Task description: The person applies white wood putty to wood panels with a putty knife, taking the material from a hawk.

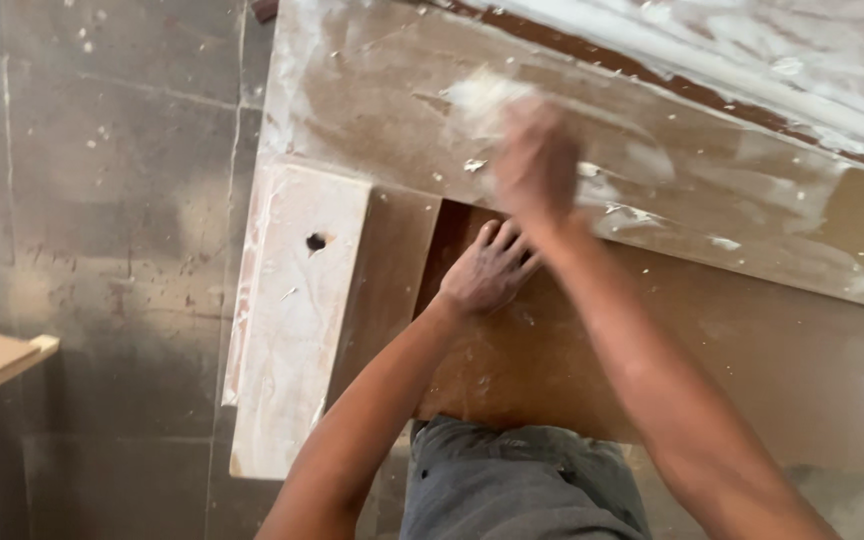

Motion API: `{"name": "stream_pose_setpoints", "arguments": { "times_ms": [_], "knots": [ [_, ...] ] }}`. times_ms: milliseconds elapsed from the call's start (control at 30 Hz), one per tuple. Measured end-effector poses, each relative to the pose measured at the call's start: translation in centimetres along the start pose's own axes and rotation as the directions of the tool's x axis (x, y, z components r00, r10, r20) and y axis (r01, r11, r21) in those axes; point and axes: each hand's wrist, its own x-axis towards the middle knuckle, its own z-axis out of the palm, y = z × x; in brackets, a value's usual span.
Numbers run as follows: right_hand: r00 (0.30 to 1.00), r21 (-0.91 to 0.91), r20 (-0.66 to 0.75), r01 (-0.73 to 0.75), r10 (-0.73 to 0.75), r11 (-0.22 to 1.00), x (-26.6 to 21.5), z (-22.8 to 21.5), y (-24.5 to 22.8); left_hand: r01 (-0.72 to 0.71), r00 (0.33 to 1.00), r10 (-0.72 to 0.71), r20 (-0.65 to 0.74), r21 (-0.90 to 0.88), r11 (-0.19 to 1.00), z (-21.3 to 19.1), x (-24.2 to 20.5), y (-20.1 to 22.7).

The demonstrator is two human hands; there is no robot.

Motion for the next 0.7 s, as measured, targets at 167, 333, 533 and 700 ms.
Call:
{"name": "stream_pose_setpoints", "arguments": {
  "times_ms": [167,333,533,700],
  "knots": [
    [0.971,0.114,-0.087,-0.213,0.223,0.97,1.7,7.6,-6.4,0.038,0.987,-0.035,-0.158,0.02,0.999,0.3,0.3,0.1],
    [0.934,0.174,0.354,-0.104,0.036,0.979,-0.1,4.9,-10.6,-0.003,0.978,0.008,-0.206,0.023,1.0,1.7,-0.1,0.1],
    [0.617,0.027,0.422,-0.741,0.664,0.671,-0.5,0.1,3.4,0.015,0.967,0.008,-0.256,0.085,0.996,-0.8,-0.4,0.3],
    [0.868,-0.102,0.016,-0.492,0.496,0.865,1.4,3.6,6.2,0.014,0.976,0.006,-0.217,0.092,0.996,-1.1,0.0,0.1]
  ]
}}
